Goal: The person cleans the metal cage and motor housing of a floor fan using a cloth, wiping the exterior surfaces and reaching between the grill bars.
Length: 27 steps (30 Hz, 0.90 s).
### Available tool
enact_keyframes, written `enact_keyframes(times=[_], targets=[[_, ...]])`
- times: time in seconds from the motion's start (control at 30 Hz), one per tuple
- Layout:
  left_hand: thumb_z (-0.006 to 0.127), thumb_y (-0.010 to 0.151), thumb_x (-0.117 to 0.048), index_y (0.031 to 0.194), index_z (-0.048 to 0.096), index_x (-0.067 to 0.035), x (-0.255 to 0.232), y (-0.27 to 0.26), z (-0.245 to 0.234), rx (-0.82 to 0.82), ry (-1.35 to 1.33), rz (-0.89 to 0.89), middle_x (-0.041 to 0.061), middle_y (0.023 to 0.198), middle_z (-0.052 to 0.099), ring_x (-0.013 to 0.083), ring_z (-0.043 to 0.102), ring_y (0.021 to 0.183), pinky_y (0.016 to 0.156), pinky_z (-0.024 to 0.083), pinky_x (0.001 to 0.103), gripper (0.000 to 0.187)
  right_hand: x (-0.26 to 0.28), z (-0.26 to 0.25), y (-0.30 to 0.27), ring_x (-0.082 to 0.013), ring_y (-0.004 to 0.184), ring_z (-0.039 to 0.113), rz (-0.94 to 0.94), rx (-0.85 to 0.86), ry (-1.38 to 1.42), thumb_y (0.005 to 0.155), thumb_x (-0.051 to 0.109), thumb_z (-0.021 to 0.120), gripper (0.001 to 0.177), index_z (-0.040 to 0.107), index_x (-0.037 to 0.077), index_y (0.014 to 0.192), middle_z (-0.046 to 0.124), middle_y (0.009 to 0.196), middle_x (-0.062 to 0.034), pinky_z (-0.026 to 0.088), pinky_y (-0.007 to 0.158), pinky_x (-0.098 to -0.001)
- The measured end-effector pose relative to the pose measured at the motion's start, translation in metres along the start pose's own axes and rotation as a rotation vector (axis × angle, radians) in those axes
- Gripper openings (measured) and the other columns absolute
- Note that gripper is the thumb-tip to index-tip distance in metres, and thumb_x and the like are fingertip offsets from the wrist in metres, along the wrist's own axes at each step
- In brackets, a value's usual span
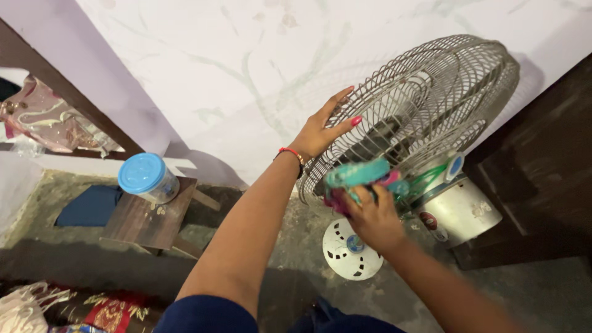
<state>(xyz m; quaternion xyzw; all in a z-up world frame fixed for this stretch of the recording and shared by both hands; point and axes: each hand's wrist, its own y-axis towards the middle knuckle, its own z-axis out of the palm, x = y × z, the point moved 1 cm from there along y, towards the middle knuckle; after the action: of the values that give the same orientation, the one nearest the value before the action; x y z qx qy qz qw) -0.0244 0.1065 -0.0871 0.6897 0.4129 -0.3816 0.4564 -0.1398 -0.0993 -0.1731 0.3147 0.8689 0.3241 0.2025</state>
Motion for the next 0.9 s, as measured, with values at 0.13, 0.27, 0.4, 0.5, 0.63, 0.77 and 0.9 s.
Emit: enact_keyframes(times=[0.13,0.27,0.4,0.5,0.63,0.77,0.9], targets=[[0.070,0.095,-0.046,0.158,0.039,-0.020,-0.002,0.001,0.000,-0.015,0.017,0.048,0.018,0.158,0.051,0.0296,0.046,0.149,0.121,0.034,0.041,0.074,-0.002,0.001,-0.018,-0.0414,0.117,0.049,-0.011,0.175,0.167,0.065,0.025,0.079,0.062,0.065,0.019,0.125,0.055,0.128,-0.0126,0.047,0.097,-0.0545],[0.070,0.094,-0.045,0.159,0.040,-0.021,-0.002,0.000,-0.001,-0.012,0.008,0.047,0.019,0.154,0.055,0.0311,0.050,0.145,0.120,0.037,0.042,0.076,-0.016,-0.029,-0.003,-0.0375,0.121,0.049,0.054,0.167,0.263,0.067,0.022,0.079,0.055,0.065,0.018,0.120,0.058,0.130,-0.0082,0.044,0.100,-0.0526],[0.070,0.094,-0.042,0.157,0.041,-0.019,0.001,-0.001,0.001,-0.035,0.014,0.005,0.019,0.152,0.055,0.0315,0.050,0.143,0.118,0.038,0.042,0.073,-0.041,-0.062,0.045,-0.0384,0.130,0.043,0.248,-0.252,0.103,0.077,0.013,0.073,0.054,0.067,0.021,0.130,0.053,0.140,-0.0107,0.036,0.115,-0.0531],[0.069,0.093,-0.033,0.156,0.042,-0.018,0.006,-0.002,0.002,-0.055,0.019,0.035,0.019,0.150,0.057,0.0316,0.052,0.142,0.118,0.039,0.041,0.070,-0.049,-0.076,0.078,-0.0381,0.140,0.042,0.210,-0.178,0.088,0.076,0.014,0.073,0.060,0.066,0.017,0.135,0.052,0.147,-0.0109,0.035,0.115,-0.0562],[0.068,0.094,-0.023,0.153,0.044,-0.014,0.015,0.002,0.002,-0.073,-0.028,0.122,0.019,0.150,0.058,0.0312,0.052,0.145,0.120,0.038,0.040,0.065,-0.050,-0.083,0.099,-0.0315,0.137,0.045,-0.129,-0.022,-0.142,0.072,0.013,0.075,0.060,0.071,0.024,0.131,0.056,0.145,-0.0042,0.039,0.105,-0.0530],[0.066,0.095,-0.024,0.153,0.046,-0.011,0.010,-0.002,0.003,-0.092,0.005,0.143,0.018,0.147,0.060,0.0295,0.055,0.142,0.119,0.039,0.039,0.062,-0.069,-0.097,0.112,-0.0281,0.130,0.049,-0.008,0.104,-0.077,0.067,0.015,0.077,0.058,0.072,0.027,0.124,0.058,0.135,-0.0009,0.041,0.096,-0.0525],[0.071,0.093,-0.028,0.148,0.049,-0.009,-0.002,-0.008,0.004,-0.105,-0.030,0.074,0.017,0.144,0.061,0.0281,0.057,0.137,0.116,0.040,0.039,0.062,-0.085,-0.098,0.117,-0.0307,0.129,0.052,0.098,0.021,-0.080,0.060,0.016,0.080,0.058,0.074,0.023,0.118,0.059,0.132,-0.0049,0.043,0.095,-0.0514]])
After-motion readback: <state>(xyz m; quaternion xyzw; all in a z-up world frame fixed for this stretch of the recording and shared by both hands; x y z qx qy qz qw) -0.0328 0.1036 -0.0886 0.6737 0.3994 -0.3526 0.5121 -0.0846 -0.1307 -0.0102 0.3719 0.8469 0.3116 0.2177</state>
